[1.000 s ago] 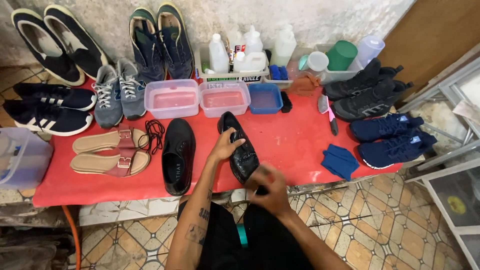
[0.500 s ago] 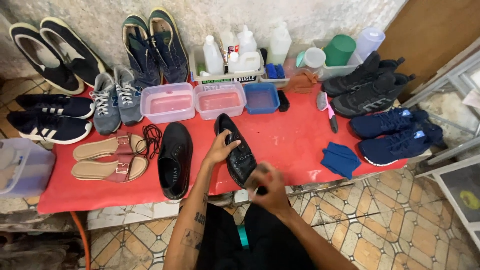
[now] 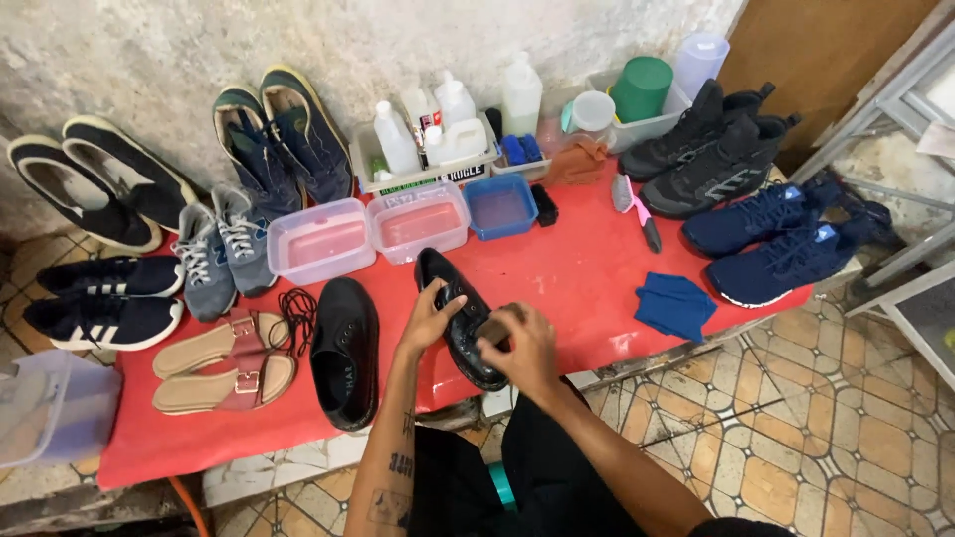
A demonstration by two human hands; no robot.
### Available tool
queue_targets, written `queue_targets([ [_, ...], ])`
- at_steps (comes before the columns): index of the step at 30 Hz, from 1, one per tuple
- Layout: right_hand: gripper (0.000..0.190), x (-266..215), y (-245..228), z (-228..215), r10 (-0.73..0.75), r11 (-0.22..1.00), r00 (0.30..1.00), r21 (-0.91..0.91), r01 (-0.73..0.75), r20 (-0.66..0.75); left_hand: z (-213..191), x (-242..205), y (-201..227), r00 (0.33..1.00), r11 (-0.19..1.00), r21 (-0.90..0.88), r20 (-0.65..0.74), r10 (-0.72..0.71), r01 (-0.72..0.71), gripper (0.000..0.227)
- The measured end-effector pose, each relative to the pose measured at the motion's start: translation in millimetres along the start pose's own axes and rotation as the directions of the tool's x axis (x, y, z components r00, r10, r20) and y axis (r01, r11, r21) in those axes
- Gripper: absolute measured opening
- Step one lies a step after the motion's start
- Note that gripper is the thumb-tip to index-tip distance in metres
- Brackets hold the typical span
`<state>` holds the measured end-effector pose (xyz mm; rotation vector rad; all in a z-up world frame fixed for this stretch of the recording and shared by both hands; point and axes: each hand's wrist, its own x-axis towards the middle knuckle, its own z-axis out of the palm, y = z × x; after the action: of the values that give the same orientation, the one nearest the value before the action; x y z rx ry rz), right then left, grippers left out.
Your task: The person cleans a black shoe using a brush and a cloth. They scrub the shoe with the brush, then wipe it with the cloth, and finally polish it by hand.
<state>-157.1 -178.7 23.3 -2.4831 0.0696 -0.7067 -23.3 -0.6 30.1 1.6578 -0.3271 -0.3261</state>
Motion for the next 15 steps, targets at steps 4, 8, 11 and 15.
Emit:
queue_targets([
  [4,0.053,-4.6,-21.9,-13.0,-0.310,0.949,0.943,0.104,0.299,0.122,1.6,3.9,-6.5,1.000,0.999,0.049,0.014,0.012,-0.013,0.021],
  [8,0.054,-2.0,-18.1,-2.4,-0.101,0.995,0.993,-0.003,0.101,-0.059,1.3,5.9,-14.7,1.000,1.000,-0.010,-0.002,-0.017,0.017,0.021],
  [11,0.055,-4.5,-27.3,2.8,-0.215,0.976,0.975,0.030,0.217,-0.059,3.3,3.4,-2.9,1.000,0.999,0.040,-0.002,0.000,0.000,0.021],
  [15,0.058,2.1,-32.9,0.7,-0.081,0.997,0.984,0.005,0.083,-0.156,1.2,6.1,-12.6,1.000,0.995,0.094,-0.019,0.025,-0.023,0.021],
])
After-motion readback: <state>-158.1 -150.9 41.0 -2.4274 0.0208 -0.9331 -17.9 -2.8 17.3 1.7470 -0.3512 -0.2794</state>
